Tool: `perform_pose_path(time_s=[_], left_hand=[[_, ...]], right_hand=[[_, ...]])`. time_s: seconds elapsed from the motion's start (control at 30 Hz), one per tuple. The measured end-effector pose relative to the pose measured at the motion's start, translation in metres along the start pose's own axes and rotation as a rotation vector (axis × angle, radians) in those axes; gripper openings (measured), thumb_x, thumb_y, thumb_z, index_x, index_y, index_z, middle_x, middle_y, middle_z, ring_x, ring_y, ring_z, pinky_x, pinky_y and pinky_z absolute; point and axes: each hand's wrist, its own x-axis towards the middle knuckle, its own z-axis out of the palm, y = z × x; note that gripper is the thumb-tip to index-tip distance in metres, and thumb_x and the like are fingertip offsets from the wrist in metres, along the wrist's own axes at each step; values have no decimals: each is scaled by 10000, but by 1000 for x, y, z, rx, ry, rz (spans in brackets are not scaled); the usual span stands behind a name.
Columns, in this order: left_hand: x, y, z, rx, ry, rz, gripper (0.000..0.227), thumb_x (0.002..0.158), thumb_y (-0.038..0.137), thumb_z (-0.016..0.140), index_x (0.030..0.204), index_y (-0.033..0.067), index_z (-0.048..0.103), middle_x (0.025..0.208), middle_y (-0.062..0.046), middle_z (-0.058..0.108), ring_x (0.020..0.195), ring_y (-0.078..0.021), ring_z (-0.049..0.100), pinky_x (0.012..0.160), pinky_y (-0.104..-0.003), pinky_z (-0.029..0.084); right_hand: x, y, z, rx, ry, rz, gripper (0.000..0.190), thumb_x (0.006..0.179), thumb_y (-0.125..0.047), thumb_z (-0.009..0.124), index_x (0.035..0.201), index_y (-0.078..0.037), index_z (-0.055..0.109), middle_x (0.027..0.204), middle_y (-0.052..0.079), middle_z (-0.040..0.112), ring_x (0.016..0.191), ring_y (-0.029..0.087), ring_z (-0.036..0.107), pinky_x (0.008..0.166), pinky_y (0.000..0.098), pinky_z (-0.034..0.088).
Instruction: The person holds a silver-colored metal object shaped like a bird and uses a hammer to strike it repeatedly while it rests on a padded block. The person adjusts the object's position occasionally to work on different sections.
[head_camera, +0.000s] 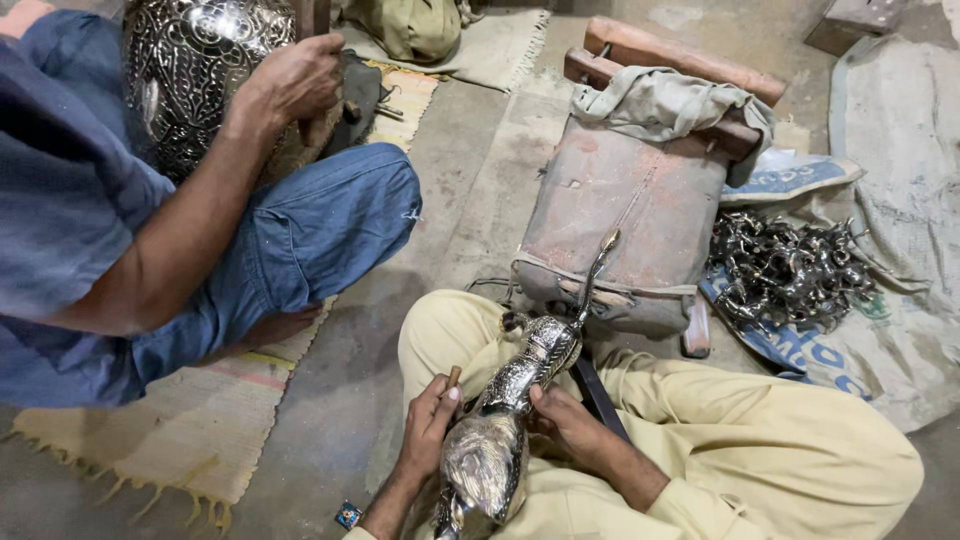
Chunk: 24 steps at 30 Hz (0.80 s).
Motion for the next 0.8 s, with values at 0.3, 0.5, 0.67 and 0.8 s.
perform_pose_path(time_s=[0.3, 0.5, 0.67, 0.8], left_hand=[[-11, 13, 4, -55, 88, 36, 419, 1017, 424, 529, 901, 27, 599, 642, 0, 473, 626, -129, 429, 575, -317, 341], [-10, 9, 7, -40, 82, 14, 434, 1014, 441, 501, 908, 35, 610, 629, -22, 557, 610, -131, 504, 575, -321, 398], [-5, 0, 4, 8, 44, 18, 398, 1028, 403, 505, 945, 29, 612, 640, -44, 576, 629, -141, 525, 603, -329, 428], [5, 2, 0, 33, 10, -69, 339, 1045, 345, 487, 957, 47, 622, 671, -61, 668, 638, -146, 629, 611, -312, 492]], right_hand=[[-2, 10, -8, 43, -25, -87, 565, 978, -592, 576, 1174, -72, 678, 1013, 9, 699, 833, 113, 601, 620, 260, 437], [1, 17, -17, 56, -119, -139, 574, 1061, -547, 569, 1205, -2, 677, 1001, 37, 684, 818, 115, 589, 663, 270, 451], [-1, 10, -14, 56, -27, -10, 548, 958, -505, 570, 1221, -27, 627, 1102, 47, 719, 992, 146, 680, 860, 334, 542], [6, 11, -21, -47, -80, -30, 562, 985, -499, 566, 1267, -17, 626, 1135, 38, 712, 999, 140, 645, 862, 333, 524]])
